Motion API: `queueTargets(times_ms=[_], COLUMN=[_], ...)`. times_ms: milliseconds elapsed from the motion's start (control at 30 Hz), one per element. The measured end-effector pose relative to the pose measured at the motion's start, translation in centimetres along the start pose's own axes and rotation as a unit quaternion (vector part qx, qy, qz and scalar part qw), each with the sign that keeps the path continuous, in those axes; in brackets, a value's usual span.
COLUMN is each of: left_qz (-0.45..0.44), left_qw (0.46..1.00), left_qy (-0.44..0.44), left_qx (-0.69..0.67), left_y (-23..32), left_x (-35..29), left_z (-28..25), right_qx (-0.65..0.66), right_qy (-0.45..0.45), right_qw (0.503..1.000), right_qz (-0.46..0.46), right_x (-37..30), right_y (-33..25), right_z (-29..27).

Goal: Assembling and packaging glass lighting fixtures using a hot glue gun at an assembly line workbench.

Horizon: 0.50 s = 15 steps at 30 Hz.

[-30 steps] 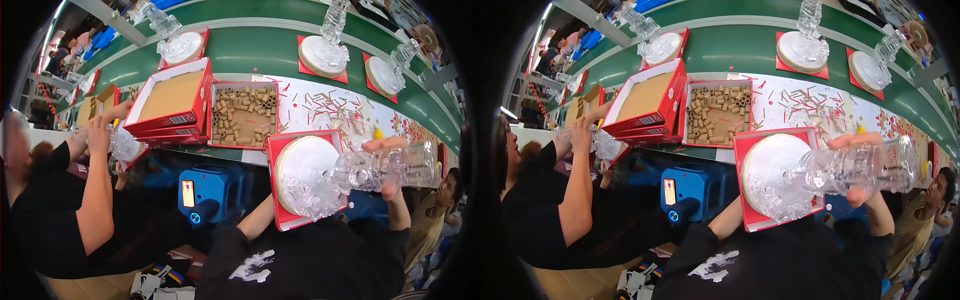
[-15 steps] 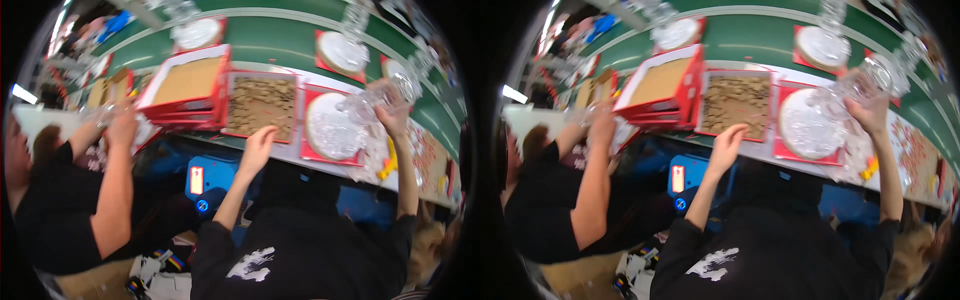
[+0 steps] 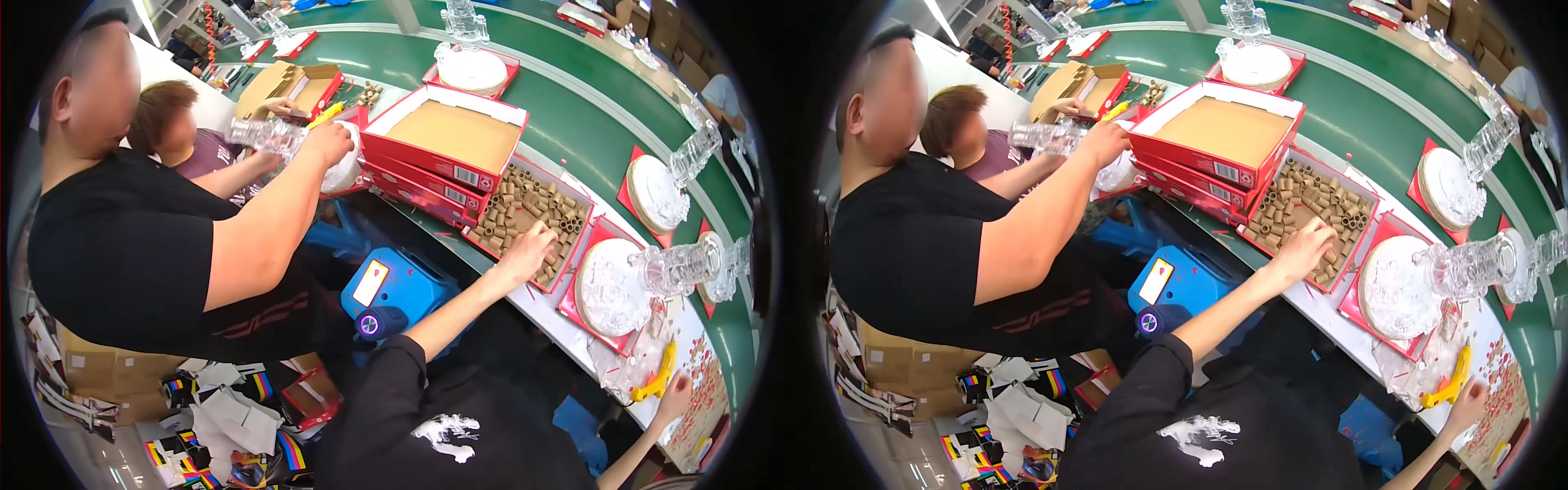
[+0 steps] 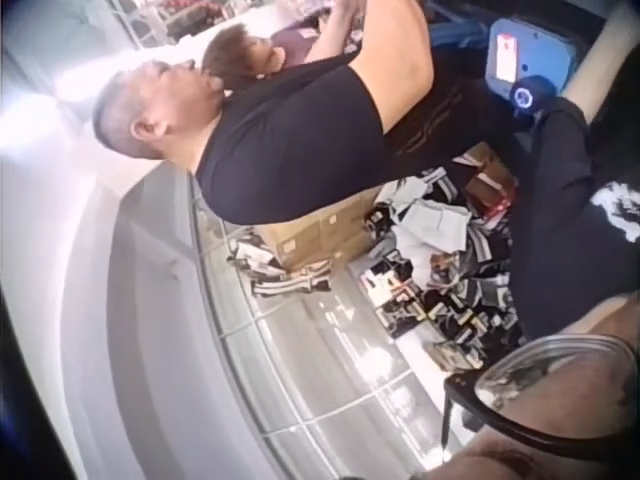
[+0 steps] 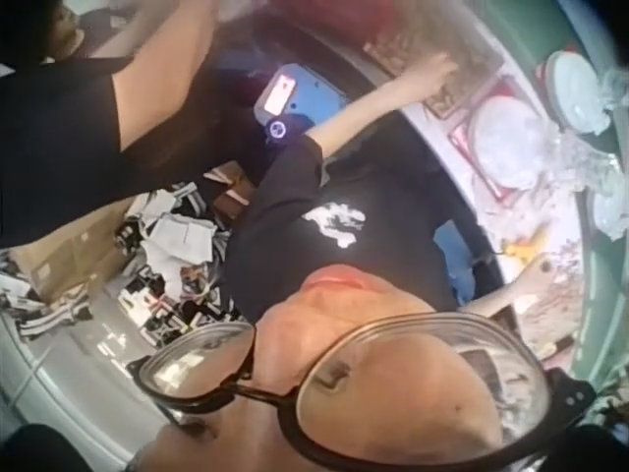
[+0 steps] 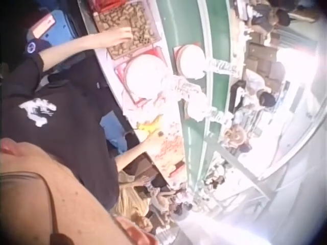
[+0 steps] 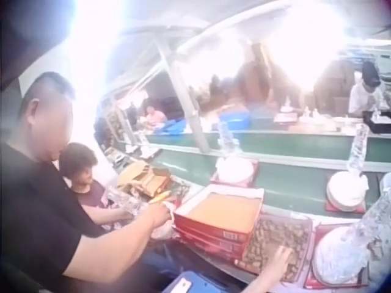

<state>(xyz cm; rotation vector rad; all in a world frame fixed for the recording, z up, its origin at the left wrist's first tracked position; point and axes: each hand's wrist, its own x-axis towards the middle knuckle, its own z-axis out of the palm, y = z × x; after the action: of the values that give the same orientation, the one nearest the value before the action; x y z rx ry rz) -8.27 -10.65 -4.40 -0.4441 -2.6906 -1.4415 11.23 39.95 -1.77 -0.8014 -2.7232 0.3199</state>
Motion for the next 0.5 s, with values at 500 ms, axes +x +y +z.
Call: queueTargets(times_ms=[500], left_qz=[0.012], left_qw=[0.971], left_qy=[0.063], left_qx=[-0.229], left_y=[5.0], left_x=[-8.0], left_z=[0.0], right_qx=[0.220], right_qy=[-0.193], right_qw=[0.927], right_qz=[0.235], right_x=[-3.1], right_y=[8.4], right_z=[6.6])
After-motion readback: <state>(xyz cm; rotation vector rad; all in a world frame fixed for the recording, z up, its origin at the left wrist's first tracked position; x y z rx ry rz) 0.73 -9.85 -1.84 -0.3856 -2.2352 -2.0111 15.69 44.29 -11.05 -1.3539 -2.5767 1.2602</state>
